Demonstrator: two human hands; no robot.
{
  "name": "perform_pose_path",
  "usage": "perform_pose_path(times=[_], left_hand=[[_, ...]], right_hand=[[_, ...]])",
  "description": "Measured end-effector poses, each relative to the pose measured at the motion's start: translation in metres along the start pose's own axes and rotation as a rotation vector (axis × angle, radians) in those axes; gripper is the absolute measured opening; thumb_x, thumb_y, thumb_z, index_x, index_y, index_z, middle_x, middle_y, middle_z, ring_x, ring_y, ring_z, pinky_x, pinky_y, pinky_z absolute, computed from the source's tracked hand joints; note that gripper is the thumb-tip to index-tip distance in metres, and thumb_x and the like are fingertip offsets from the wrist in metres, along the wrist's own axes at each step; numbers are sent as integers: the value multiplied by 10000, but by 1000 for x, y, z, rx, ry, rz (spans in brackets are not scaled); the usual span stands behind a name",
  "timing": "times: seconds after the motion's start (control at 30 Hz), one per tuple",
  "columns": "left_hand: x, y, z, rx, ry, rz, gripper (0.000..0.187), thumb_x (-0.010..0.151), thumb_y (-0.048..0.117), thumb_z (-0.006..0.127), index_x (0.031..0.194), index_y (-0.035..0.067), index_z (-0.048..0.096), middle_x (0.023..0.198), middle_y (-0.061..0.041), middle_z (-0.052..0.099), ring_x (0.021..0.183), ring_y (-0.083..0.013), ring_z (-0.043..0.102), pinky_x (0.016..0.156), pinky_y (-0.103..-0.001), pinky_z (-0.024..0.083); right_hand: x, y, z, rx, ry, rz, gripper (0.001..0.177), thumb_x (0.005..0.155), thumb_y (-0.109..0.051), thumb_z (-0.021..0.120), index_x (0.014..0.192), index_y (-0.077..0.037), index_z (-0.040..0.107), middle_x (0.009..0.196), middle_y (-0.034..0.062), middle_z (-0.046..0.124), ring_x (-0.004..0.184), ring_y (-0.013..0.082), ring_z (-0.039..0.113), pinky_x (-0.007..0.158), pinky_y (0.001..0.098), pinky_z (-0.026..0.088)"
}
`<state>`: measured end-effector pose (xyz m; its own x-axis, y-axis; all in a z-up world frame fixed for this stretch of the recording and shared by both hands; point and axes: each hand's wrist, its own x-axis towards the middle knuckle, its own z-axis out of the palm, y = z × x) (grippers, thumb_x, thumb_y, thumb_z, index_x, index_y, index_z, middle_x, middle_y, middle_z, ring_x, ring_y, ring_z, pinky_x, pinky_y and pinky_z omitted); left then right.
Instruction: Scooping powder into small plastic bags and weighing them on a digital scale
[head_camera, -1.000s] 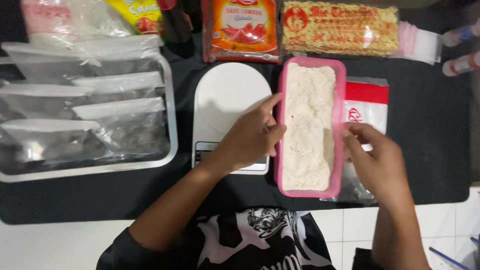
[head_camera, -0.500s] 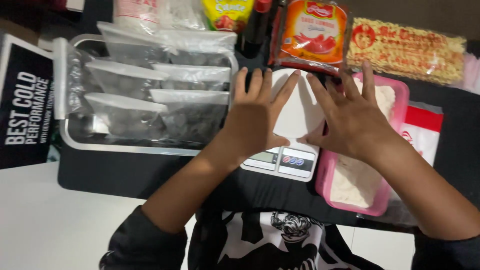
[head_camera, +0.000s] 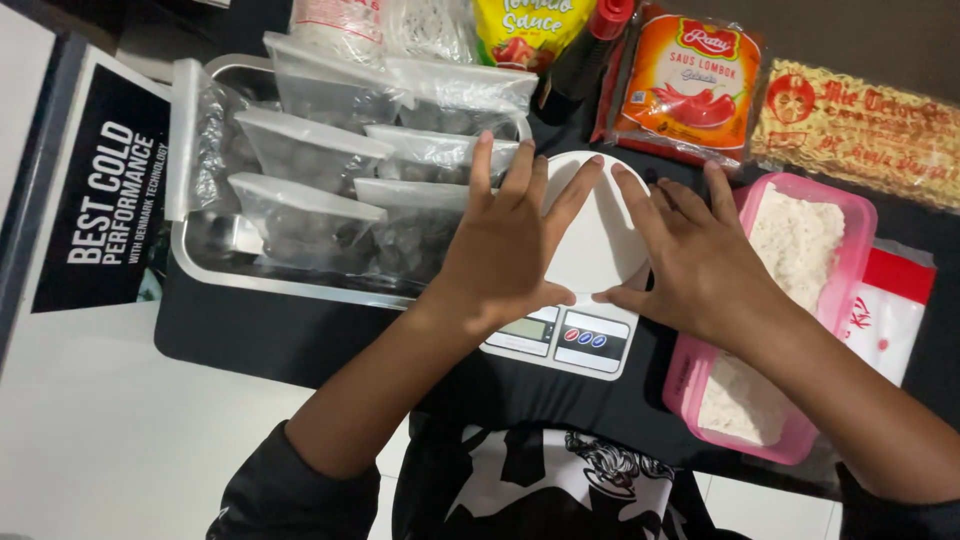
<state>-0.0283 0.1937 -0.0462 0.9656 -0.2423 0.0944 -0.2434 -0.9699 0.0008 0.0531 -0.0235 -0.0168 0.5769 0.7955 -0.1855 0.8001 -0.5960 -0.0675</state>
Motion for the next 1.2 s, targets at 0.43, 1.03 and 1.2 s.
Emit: perform_pose_path(times=[0.43, 1.03, 1.2], left_hand=[[-27, -29, -8, 180, 63, 50, 1550, 478, 908, 758, 1652, 101, 149, 1576, -61, 487, 1532, -321, 295, 1207, -714, 154], [24, 69, -56, -1045, -156, -75, 695, 947, 354, 563, 1554, 106, 331, 1061, -107, 662, 942, -343, 653, 795, -482, 480], [49, 118, -16, -1298, -369, -282, 771, 938, 456, 418, 1608, 93, 299, 710, -15, 626, 715, -267, 695, 656, -421, 468]], right_hand=[[4, -18, 11, -2, 76, -26, 1402, 618, -674, 844, 1668, -69, 139, 1312, 284, 605, 1362, 406, 482, 1236, 555, 208], [-131, 44, -35, 333, 332, 610, 394, 1073, -181, 647, 1409, 25, 656, 1232, 224, 659, 1062, 341, 654, 853, 449, 528], [-177, 59, 2, 508, 215, 992, 404, 1135, -294, 490, 1368, -40, 701, 1166, 167, 746, 884, 272, 730, 752, 407, 507]])
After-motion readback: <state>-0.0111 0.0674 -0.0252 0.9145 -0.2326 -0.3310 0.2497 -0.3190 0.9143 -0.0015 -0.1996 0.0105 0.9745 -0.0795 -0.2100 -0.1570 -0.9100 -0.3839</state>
